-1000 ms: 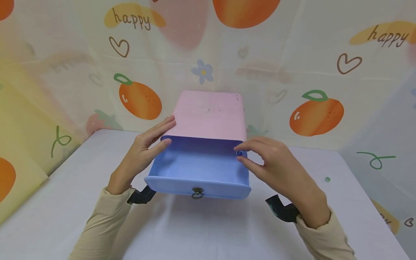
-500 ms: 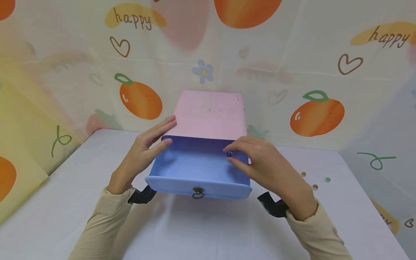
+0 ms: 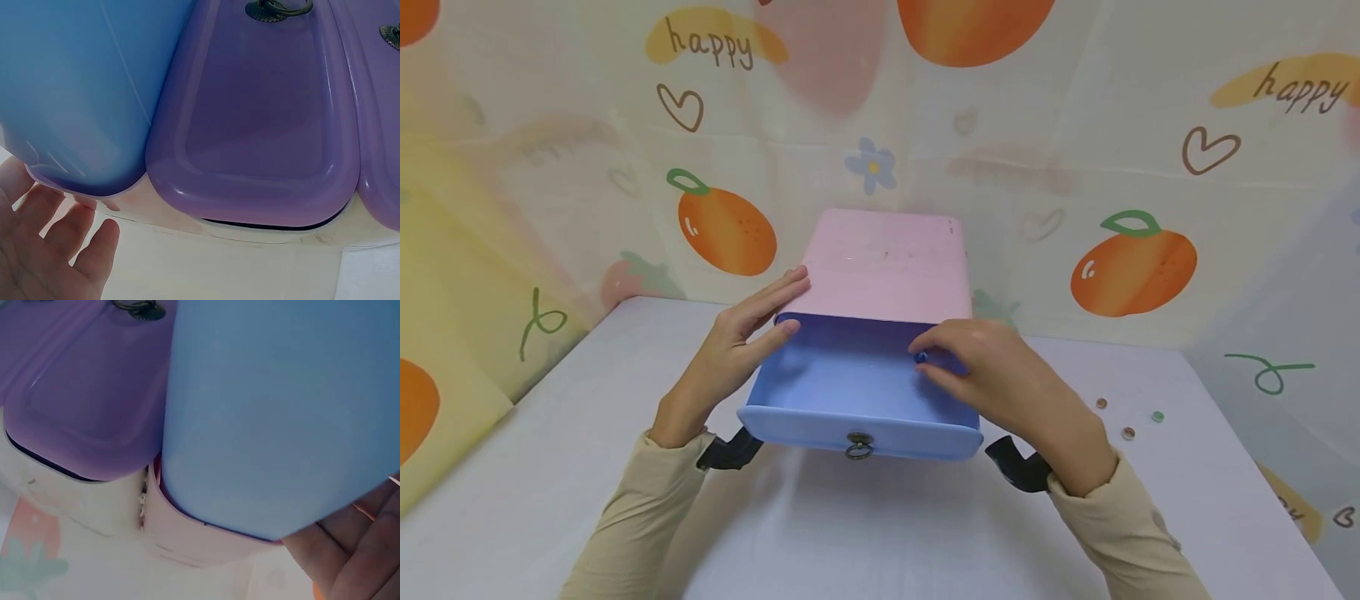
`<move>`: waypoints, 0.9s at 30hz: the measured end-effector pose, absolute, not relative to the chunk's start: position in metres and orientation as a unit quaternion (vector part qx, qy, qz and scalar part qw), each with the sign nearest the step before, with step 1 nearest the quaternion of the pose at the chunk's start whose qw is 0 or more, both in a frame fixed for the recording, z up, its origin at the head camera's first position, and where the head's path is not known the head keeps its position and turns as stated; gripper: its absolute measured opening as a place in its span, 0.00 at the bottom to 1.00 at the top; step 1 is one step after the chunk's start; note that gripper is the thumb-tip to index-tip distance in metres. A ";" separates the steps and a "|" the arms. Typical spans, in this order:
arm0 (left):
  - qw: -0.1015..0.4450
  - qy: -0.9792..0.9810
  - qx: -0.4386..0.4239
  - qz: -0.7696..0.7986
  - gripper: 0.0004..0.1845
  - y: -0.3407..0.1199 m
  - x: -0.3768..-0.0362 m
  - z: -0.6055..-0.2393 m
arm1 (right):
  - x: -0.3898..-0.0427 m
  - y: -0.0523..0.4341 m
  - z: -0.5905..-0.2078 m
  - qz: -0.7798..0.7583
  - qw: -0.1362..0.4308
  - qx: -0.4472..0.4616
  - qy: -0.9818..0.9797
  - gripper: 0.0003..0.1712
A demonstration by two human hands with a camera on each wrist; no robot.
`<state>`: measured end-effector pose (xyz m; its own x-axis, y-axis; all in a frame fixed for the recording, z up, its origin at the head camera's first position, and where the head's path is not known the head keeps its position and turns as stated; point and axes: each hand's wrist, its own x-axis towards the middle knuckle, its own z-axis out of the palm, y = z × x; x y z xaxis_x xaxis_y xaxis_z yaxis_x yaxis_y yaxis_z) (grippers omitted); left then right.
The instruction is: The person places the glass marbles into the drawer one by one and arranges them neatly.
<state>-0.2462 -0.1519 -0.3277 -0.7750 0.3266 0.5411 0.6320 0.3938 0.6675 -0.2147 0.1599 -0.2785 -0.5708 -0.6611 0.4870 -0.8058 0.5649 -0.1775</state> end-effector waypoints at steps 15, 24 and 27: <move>0.163 -0.817 -0.294 -0.468 0.27 -0.152 -0.247 -0.328 | -0.219 0.149 -0.282 0.167 0.142 0.408 -0.886 0.08; 0.162 -0.817 -0.294 -0.468 0.27 -0.152 -0.247 -0.329 | -0.222 0.145 -0.283 0.156 0.115 0.410 -0.891 0.08; 0.161 -0.819 -0.293 -0.467 0.27 -0.152 -0.247 -0.328 | -0.224 0.143 -0.284 0.158 0.108 0.416 -0.889 0.08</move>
